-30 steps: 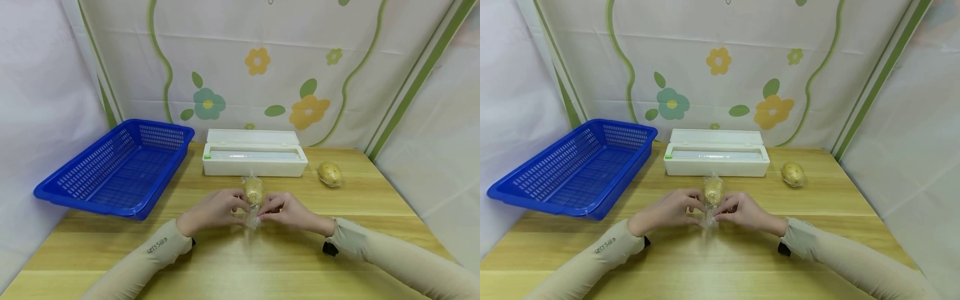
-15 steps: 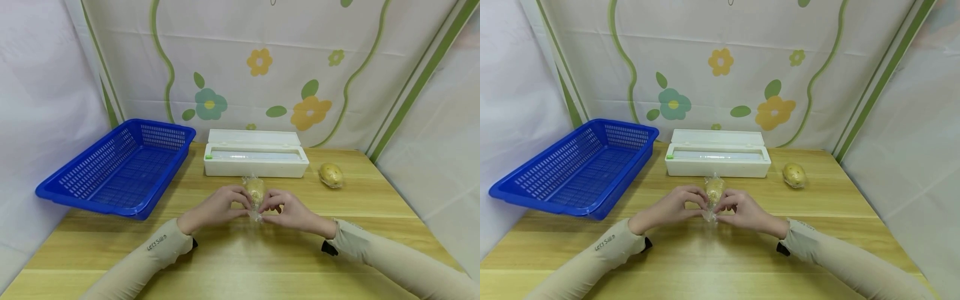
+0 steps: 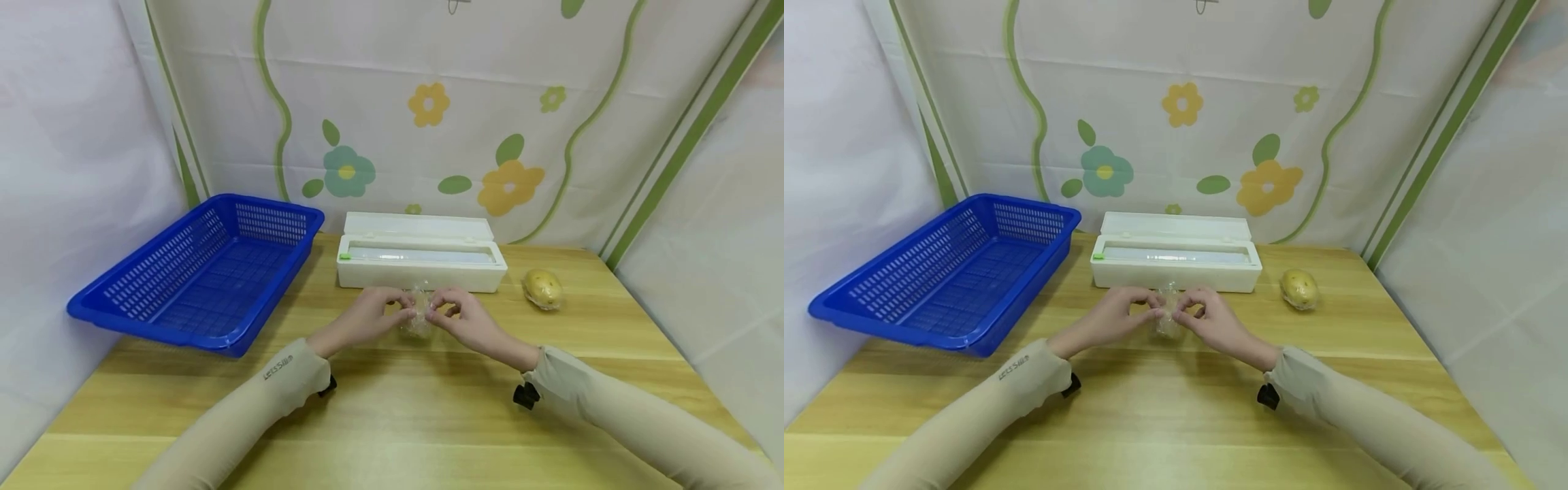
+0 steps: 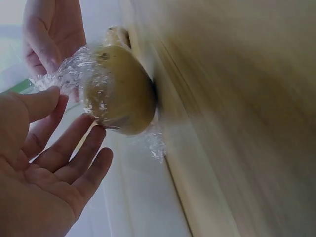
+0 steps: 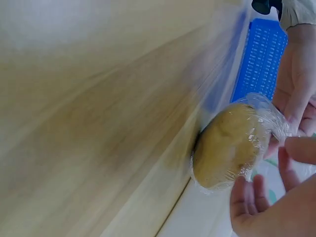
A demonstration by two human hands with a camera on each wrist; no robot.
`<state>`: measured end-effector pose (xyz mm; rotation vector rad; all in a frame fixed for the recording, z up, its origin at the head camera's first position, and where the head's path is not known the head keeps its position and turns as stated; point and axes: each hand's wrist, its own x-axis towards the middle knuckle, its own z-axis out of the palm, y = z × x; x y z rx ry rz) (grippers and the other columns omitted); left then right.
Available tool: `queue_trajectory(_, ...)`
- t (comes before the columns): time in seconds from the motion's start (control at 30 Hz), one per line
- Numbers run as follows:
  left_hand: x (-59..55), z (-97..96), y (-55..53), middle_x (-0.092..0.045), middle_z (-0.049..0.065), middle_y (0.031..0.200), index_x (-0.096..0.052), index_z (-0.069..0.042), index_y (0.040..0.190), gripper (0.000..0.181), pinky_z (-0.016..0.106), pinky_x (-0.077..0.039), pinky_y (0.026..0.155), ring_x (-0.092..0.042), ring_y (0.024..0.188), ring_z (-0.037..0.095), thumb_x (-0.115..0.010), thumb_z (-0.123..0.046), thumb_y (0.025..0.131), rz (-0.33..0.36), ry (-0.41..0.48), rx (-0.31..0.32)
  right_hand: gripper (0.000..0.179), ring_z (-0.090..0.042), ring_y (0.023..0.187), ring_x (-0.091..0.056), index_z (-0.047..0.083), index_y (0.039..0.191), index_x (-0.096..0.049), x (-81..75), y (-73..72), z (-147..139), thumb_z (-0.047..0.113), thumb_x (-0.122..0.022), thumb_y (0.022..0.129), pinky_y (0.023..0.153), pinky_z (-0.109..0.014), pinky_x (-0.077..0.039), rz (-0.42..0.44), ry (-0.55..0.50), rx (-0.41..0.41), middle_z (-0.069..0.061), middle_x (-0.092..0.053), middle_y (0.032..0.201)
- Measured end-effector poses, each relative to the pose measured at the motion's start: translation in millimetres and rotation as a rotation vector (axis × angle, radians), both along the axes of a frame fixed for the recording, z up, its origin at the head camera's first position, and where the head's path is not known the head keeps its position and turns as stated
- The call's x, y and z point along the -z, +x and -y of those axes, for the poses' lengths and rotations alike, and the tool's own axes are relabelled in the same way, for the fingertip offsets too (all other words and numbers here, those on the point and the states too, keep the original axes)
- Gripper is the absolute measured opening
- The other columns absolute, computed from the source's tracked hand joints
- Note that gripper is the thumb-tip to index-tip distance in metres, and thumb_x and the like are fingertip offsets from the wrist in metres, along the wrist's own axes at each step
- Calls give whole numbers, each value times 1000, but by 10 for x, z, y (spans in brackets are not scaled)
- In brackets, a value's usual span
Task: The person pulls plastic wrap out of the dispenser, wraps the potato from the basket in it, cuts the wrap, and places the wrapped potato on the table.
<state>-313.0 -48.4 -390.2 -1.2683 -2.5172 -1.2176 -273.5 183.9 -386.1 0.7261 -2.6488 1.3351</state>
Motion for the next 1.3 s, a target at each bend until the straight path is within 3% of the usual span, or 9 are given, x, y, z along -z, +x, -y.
queue_trajectory(0.1,15,-36,-39,-70,-6,97,-71,-16,92,8,37,-53,82,-64,90,11,-66,-21,96,28,11,-28,8,-25,112,-55,13,94,-69,20,-34,19,20,-67,96,83,-45,-51,27,-10,38,-5,-62,116)
queue_trajectory(0.33,26,-106,-82,-70,-6,83,-73,-12,88,8,26,-53,74,-64,76,4,-69,-17,94,-9,58,-100,8,-25,81,-65,7,89,-72,-5,-136,78,13,-69,94,67,-34,-53,42,-38,123,-4,-69,90)
queue_trajectory(0.4,22,-118,-81,-69,-6,81,-73,-12,86,9,26,-53,70,-64,74,6,-71,-16,93,23,72,-119,8,-23,78,-65,9,87,-74,-22,-154,91,15,-72,91,64,-32,-52,71,-22,167,-2,-70,86)
queue_trajectory(0.47,12,-130,-78,-68,-7,79,-73,-12,84,8,26,-53,68,-64,74,9,-73,-14,91,100,101,-144,7,-22,78,-65,10,85,-75,-44,-170,102,17,-76,89,64,-34,-53,119,-24,203,-1,-70,83)
queue_trajectory(0.63,-6,-155,-70,-68,-3,82,-71,-11,84,7,29,-54,69,-65,79,18,-78,-11,85,281,192,-226,10,-34,80,-66,5,85,-75,-74,-212,112,11,-81,82,71,-49,-54,227,-142,238,-6,-71,81)
queue_trajectory(0.9,37,-217,-45,-67,-2,82,-66,-8,90,14,30,-54,70,-64,78,15,-77,-13,84,275,199,-307,17,-39,81,-66,-2,87,-69,-53,-200,86,8,-82,81,73,-50,-55,247,-220,239,-13,-69,84)
queue_trajectory(1.03,65,-232,-32,-68,2,89,-67,-6,97,17,28,-54,70,-64,79,13,-76,-12,85,254,208,-321,19,-32,78,-67,-1,89,-69,-30,-189,79,7,-83,79,71,-46,-56,213,-213,239,-11,-69,84)
queue_trajectory(1.17,73,-232,-19,-69,8,107,-73,-6,112,25,28,-54,64,-67,82,15,-73,-11,87,220,178,-293,18,-23,78,-69,1,98,-75,-8,-163,66,8,-81,83,64,-35,-57,89,-125,182,-9,-72,90)
queue_trajectory(1.3,76,-228,-11,-69,7,113,-75,-9,111,21,28,-55,69,-66,93,17,-71,-13,91,160,107,-266,18,-21,84,-67,5,105,-77,0,-118,59,14,-74,90,62,-29,-56,-48,18,110,-9,-70,103)
